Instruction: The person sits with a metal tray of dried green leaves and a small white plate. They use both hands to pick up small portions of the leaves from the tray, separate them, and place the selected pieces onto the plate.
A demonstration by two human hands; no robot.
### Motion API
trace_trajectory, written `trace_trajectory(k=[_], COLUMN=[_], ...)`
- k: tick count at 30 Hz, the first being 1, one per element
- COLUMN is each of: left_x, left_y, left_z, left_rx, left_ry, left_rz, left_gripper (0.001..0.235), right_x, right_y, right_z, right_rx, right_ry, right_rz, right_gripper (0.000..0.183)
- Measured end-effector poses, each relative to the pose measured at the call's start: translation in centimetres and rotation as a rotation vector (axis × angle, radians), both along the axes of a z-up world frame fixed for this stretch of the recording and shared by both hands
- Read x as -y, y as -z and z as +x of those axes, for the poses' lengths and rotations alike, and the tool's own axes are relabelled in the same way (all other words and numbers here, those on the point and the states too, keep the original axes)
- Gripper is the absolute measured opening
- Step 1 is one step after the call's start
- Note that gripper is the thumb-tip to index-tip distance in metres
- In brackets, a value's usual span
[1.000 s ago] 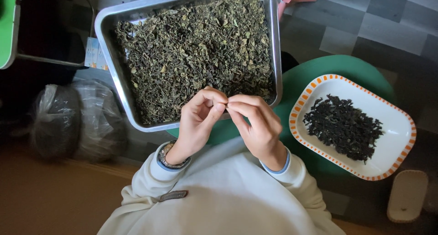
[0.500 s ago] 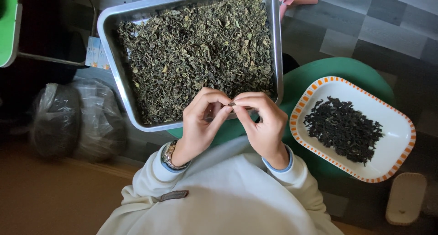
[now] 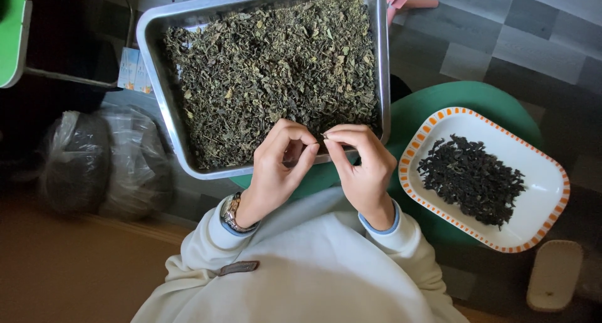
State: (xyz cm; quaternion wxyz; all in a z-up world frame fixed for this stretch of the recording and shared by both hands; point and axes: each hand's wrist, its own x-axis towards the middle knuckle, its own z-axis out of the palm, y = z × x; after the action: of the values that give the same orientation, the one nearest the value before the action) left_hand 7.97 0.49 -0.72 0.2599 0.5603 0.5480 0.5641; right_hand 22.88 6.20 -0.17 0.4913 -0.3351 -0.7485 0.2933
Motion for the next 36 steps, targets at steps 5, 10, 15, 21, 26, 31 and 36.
trace_trajectory(k=[5, 10, 15, 21, 26, 31, 36], left_x=[0.0, 0.1, 0.4, 0.4, -0.7, -1.5, -1.4], left_y=[0.4, 0.1, -0.1, 1.2, 1.3, 1.5, 0.5], left_z=[-0.1, -1.3, -2.8, -3.6, -2.8, -1.6, -1.0], left_rx=[0.016, -0.080, -0.306, -0.693, -0.856, -0.961, -0.951], left_ry=[0.029, 0.027, 0.005, -0.093, -0.145, -0.144, -0.039], left_rz=[-0.027, -0.040, -0.091, -0.040, -0.033, -0.062, -0.190], left_gripper=[0.007, 0.004, 0.006, 0.016, 0.022, 0.027, 0.025], right_x=[0.0, -0.4, -1.1, -0.6, 0.6, 1.7, 3.2], right_y=[0.5, 0.2, 0.3, -1.2, -1.4, -1.8, -3.3], right_z=[0.0, 0.1, 0.3, 0.6, 2.6, 5.9, 10.7], right_rx=[0.003, 0.093, 0.196, 0.250, 0.227, 0.247, 0.394], right_ry=[-0.020, -0.019, -0.035, -0.017, 0.043, 0.164, 0.289], right_rz=[-0.007, 0.042, 0.109, 0.166, 0.173, 0.241, 0.188], right_gripper=[0.008, 0.009, 0.009, 0.008, 0.010, 0.011, 0.016])
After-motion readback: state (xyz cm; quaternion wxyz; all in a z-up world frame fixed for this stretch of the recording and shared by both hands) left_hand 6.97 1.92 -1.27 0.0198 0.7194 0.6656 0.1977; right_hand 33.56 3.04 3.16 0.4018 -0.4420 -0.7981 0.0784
